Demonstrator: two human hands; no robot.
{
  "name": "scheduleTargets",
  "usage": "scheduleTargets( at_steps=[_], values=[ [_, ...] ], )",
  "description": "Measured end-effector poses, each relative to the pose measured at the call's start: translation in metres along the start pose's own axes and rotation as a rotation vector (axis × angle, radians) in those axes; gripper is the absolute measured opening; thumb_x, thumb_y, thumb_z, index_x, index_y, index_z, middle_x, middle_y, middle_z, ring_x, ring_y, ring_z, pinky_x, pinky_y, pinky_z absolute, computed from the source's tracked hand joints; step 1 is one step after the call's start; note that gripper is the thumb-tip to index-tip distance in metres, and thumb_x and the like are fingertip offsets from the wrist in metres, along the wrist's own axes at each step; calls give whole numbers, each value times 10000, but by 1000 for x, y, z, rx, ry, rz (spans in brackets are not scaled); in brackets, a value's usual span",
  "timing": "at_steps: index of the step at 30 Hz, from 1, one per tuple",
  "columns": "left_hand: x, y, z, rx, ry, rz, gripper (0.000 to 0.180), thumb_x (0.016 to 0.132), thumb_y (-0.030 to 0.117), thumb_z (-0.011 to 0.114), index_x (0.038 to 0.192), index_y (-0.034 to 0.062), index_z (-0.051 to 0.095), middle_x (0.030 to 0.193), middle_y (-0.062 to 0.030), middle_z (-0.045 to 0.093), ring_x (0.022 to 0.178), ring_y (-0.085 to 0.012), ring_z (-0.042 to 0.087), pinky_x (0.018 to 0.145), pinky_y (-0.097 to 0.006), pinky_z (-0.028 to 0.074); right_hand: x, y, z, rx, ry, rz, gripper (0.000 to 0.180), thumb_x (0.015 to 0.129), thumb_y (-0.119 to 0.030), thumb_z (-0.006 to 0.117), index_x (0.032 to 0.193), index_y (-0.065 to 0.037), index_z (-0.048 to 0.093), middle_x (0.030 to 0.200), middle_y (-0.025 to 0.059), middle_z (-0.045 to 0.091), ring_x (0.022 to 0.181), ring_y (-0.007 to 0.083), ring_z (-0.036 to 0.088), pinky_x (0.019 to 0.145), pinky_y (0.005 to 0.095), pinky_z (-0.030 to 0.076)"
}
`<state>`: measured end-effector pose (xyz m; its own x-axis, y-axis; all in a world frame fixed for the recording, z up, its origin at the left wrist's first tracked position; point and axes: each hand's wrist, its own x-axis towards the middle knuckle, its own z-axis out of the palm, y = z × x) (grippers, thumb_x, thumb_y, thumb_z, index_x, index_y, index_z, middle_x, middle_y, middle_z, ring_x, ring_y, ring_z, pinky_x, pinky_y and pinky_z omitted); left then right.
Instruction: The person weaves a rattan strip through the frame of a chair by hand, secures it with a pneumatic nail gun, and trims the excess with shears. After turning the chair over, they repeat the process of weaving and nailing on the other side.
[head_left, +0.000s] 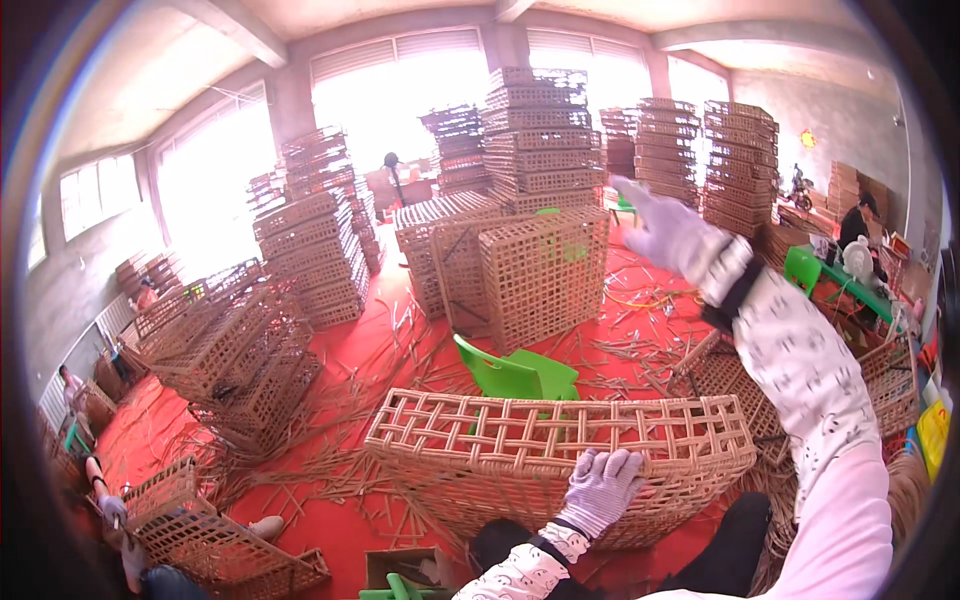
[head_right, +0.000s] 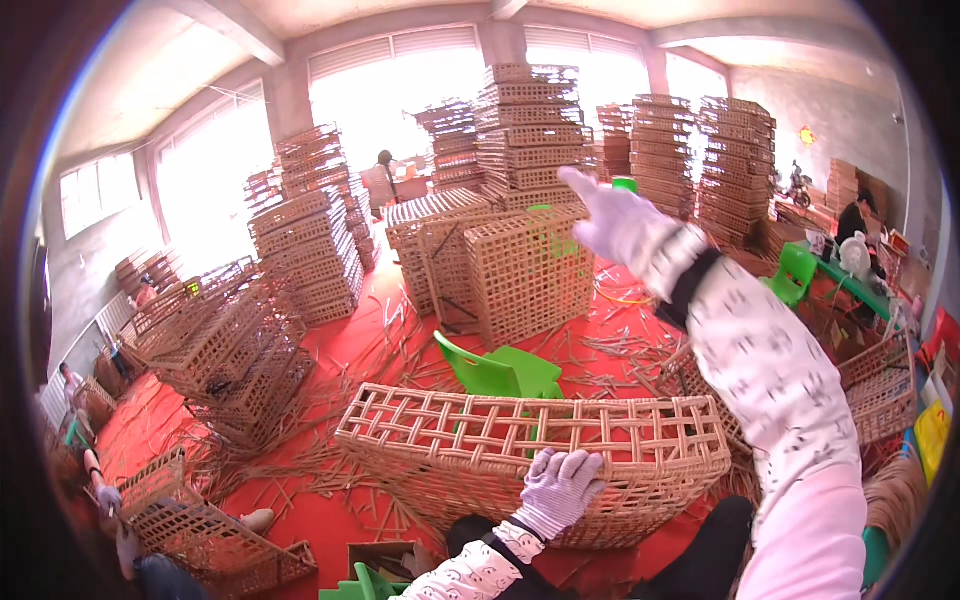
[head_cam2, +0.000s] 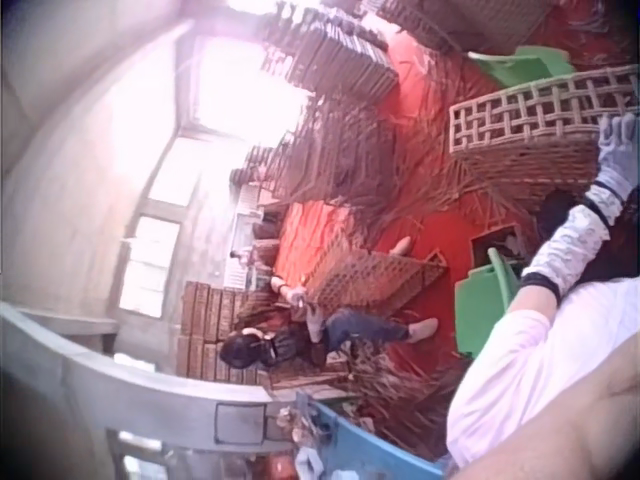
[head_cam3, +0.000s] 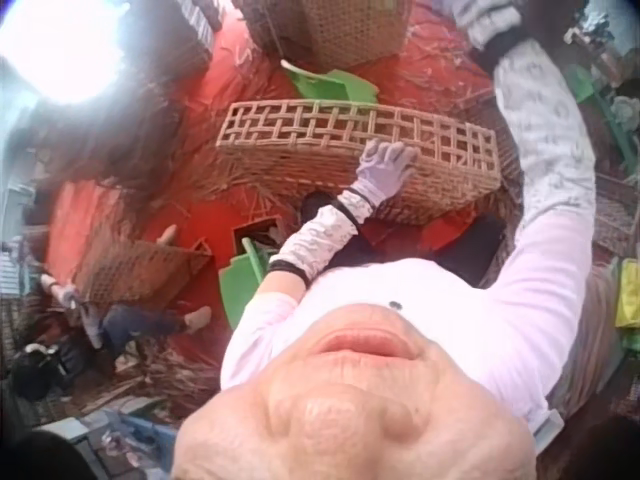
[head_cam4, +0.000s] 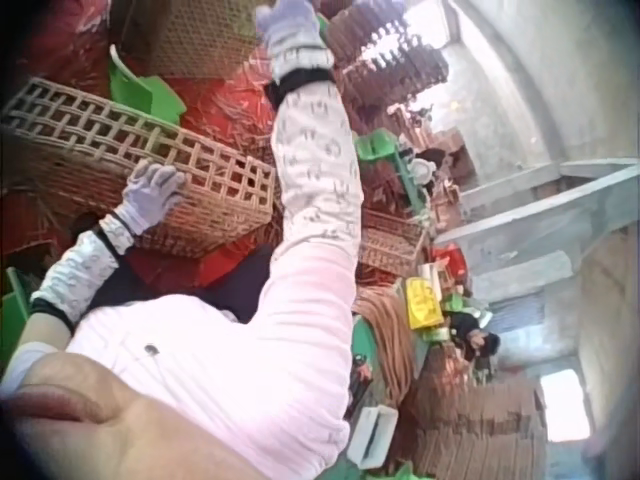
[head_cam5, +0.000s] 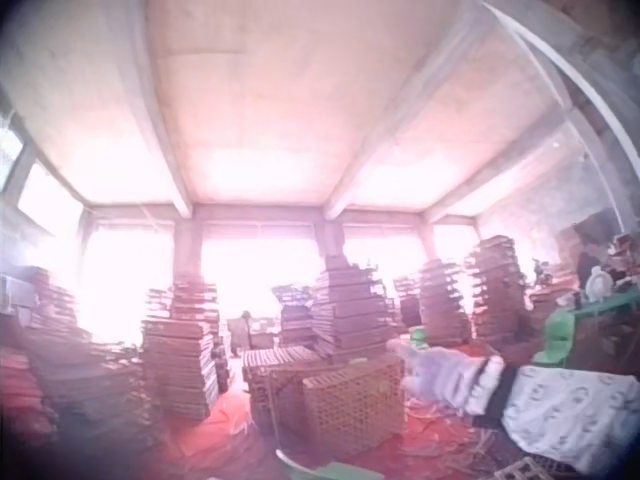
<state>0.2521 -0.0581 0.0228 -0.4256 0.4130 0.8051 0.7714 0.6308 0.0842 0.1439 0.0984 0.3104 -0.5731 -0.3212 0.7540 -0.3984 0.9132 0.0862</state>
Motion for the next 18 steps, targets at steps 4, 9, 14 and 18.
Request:
scheduleTargets(
  at_steps=[4, 9, 14, 18],
  values=[
    [-17, -5, -7, 36, -23, -72, 348, 762, 354, 599, 1060, 178, 560, 994, 7, 510, 946, -174, 509, 924, -393, 346, 82, -40, 7, -15, -196, 102, 710, 737, -181, 584, 1360, -72, 262, 1000, 253, 591, 892, 361, 603, 773, 416, 476],
    [-6, 5, 17, -42, 15, -21, 404, 718, 320, 615, 1074, 156, 521, 1002, -38, 489, 969, -224, 489, 945, -433, 331, 92, 20, 23, 28, -170, -3, 715, 671, -130, 545, 1341, -58, 307, 1103, 227, 567, 962, 344, 570, 824, 388, 455],
    [-7, 2, 19, -118, 58, -111, 357, 659, 285, 631, 961, 133, 516, 917, -47, 468, 900, -214, 493, 921, -398, 313, 88, 30, 72, 198, -254, 24, 783, 688, -40, 565, 1394, -138, 240, 1299, 233, 426, 1197, 286, 449, 974, 311, 372],
    [-8, -1, 20, -148, -38, -133, 395, 614, 311, 651, 940, 131, 519, 890, -42, 471, 871, -210, 490, 902, -375, 298, 88, 86, 144, 120, -119, -138, 795, 699, -7, 563, 1400, -150, 217, 1301, 245, 417, 1194, 323, 438, 963, 313, 380]
  ],
)
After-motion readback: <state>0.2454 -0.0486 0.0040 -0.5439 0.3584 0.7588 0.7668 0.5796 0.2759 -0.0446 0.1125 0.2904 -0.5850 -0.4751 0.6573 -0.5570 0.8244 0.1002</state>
